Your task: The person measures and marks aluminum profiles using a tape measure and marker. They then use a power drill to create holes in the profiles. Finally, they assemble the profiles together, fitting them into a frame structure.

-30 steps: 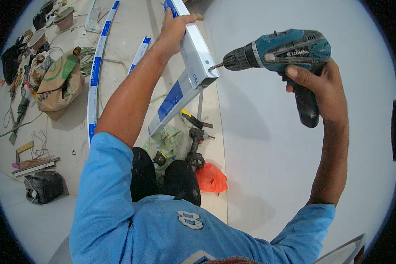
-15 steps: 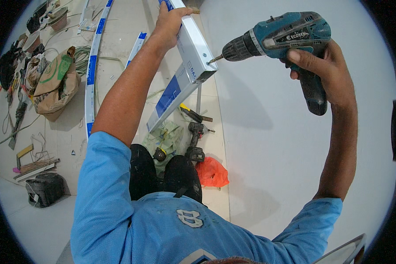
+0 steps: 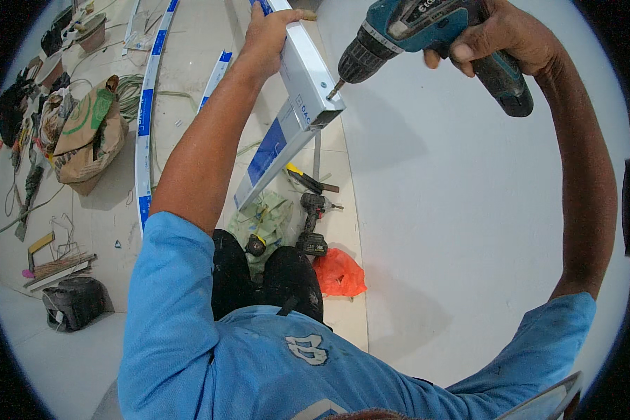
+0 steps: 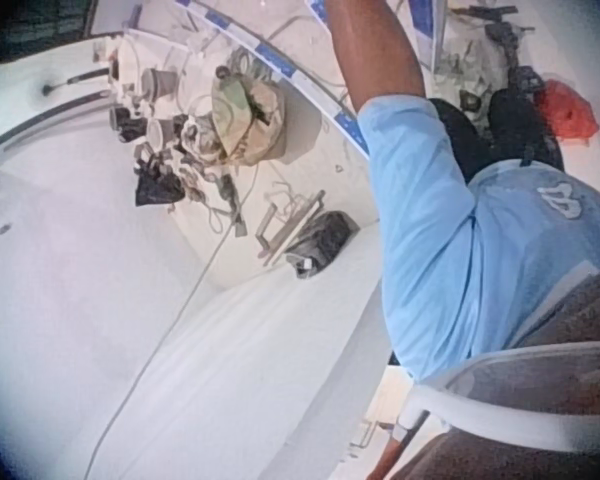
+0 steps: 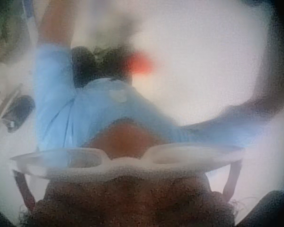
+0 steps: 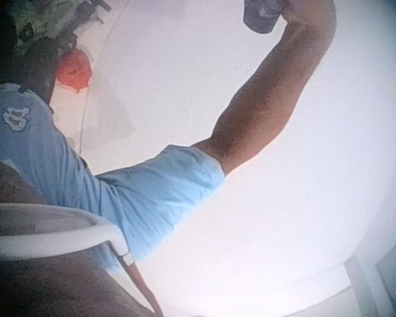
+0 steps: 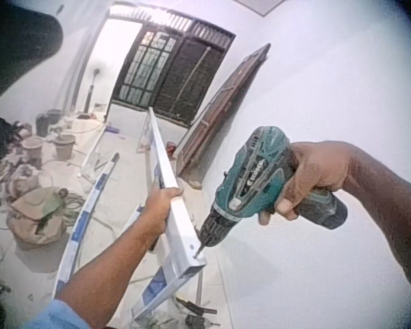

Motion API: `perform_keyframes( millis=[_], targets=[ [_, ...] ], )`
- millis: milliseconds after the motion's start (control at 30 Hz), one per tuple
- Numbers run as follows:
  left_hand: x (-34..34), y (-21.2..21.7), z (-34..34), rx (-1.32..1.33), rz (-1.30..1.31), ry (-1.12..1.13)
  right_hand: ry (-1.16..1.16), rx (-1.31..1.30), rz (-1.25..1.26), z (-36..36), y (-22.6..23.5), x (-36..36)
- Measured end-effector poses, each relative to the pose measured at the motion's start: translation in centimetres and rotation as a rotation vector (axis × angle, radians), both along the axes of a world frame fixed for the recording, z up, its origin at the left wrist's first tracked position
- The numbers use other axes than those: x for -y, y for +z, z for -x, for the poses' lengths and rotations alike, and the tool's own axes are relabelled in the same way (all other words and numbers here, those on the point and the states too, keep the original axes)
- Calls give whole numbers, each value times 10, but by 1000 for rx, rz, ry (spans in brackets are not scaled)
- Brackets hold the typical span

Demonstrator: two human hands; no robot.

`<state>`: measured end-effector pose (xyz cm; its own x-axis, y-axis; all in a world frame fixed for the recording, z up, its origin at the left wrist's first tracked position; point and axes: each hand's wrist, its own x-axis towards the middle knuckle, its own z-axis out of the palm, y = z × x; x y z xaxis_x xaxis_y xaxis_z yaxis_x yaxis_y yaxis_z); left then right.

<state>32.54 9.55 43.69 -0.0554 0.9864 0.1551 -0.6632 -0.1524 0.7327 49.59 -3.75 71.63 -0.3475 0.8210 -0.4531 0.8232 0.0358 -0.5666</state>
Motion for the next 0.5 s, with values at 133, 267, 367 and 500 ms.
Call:
perform_keyframes(
  millis=[133,267,367,500],
  targets=[
    [0,-2,10,12,0,-5,140,-24,117,8,4,-16],
    [4,-2,11,31,-22,-18,139,36,67,2,0,-20],
    [-1,-4,15,25,-39,-43,188,39,29,2,0,-18],
    [-2,-5,15,16,-26,-32,135,96,24,27,9,0]
  ],
)
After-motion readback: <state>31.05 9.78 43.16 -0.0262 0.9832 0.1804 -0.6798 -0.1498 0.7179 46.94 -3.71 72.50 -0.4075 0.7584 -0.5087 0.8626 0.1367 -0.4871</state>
